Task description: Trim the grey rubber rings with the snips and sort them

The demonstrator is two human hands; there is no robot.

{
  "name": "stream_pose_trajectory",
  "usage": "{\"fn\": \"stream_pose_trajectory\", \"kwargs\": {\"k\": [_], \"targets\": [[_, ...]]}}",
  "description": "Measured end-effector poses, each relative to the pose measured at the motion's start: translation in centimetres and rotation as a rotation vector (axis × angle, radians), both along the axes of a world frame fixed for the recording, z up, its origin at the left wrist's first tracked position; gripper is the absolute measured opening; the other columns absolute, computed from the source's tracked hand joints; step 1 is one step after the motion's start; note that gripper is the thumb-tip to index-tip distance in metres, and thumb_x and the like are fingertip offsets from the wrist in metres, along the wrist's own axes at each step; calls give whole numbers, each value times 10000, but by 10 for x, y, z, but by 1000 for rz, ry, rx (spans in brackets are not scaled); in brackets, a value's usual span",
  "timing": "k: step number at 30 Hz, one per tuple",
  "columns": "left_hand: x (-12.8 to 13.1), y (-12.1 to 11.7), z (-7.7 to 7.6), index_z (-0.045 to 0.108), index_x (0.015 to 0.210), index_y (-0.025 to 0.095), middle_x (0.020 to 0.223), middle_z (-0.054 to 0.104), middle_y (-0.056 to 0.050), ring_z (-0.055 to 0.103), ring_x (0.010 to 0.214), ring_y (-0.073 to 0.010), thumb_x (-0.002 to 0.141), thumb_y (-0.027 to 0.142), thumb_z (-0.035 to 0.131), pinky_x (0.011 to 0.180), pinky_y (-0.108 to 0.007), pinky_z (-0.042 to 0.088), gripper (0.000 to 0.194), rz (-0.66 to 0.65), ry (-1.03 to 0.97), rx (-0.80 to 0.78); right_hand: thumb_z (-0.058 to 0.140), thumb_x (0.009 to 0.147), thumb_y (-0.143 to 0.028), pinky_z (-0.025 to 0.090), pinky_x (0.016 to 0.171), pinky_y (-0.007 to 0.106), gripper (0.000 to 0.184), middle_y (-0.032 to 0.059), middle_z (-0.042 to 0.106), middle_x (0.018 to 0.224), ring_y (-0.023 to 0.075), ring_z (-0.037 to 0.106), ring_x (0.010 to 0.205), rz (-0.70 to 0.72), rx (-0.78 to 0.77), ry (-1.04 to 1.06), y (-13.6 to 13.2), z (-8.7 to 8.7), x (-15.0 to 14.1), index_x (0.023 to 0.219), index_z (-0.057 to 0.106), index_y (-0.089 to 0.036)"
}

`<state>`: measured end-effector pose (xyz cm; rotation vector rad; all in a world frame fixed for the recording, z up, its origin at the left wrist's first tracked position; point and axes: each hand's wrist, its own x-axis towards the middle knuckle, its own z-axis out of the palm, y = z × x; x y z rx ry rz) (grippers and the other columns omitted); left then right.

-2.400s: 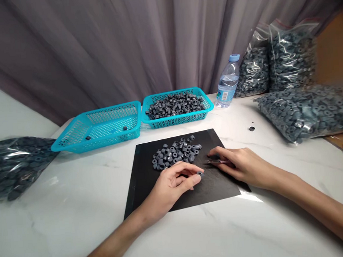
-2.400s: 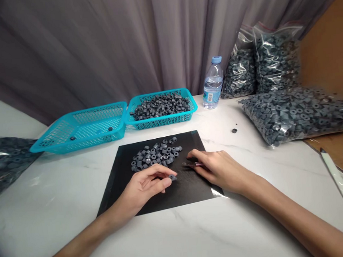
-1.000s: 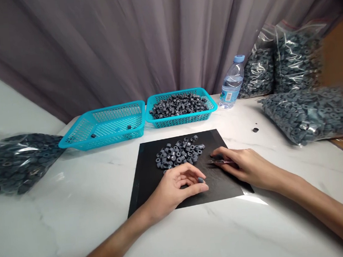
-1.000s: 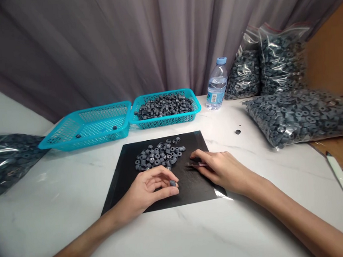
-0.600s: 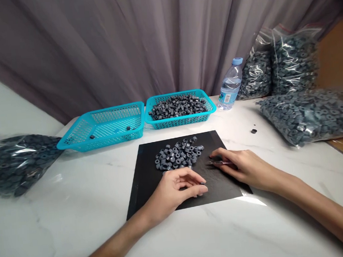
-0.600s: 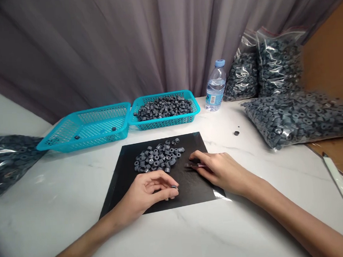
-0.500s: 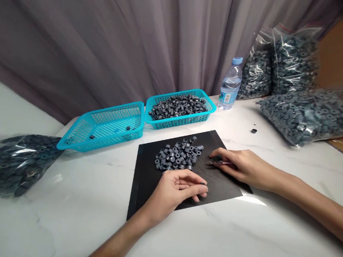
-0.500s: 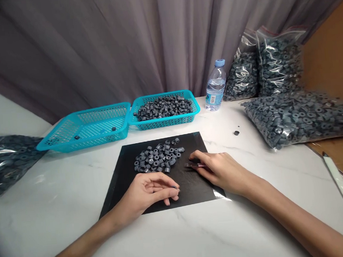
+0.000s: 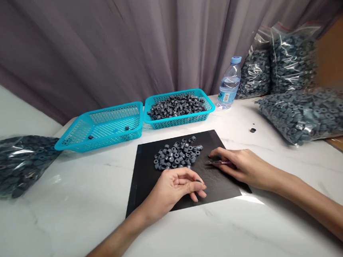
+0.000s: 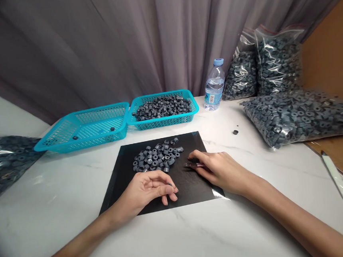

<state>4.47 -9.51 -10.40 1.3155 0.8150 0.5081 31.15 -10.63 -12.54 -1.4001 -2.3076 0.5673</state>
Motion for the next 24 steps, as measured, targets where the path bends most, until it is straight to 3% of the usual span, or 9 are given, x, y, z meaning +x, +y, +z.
{"fn": "stream_pose_trajectory", "kwargs": {"k": [4,10,15,24], "targets": [[1,-1,0,714,942,117,869,780,-103,731,788,-179,843,330,794,666,-237,549,248,22,-6,1,448,1034,-304,516,712,319,214,53,728,1031,210,712,825,4,2,-1,-1,1,0,1226,524,-246],[2,0,1,717,1016,149,780,715,-19,658,714,-114,832,325,809,705,-226,529,271,37,9,12,449,1029,-285,518,708,316,212,53,730,1033,211,717,831,12,6,-2,-1,3,0,1227,513,-246],[1,0,0,744,1024,187,862,661,7,594,683,-73,836,340,803,696,-209,503,249,50,21,58,447,1033,-297,519,716,318,207,42,730,1040,209,718,840,8,-1,-5,-1,2,0,1224,514,-255],[0,-2,0,754,1094,181,891,698,-33,634,780,-127,872,355,761,760,-252,532,282,35,24,60,448,1033,-299,518,716,310,221,55,725,1063,207,719,844,15,6,3,-1,1,1,1239,512,-251]]}}
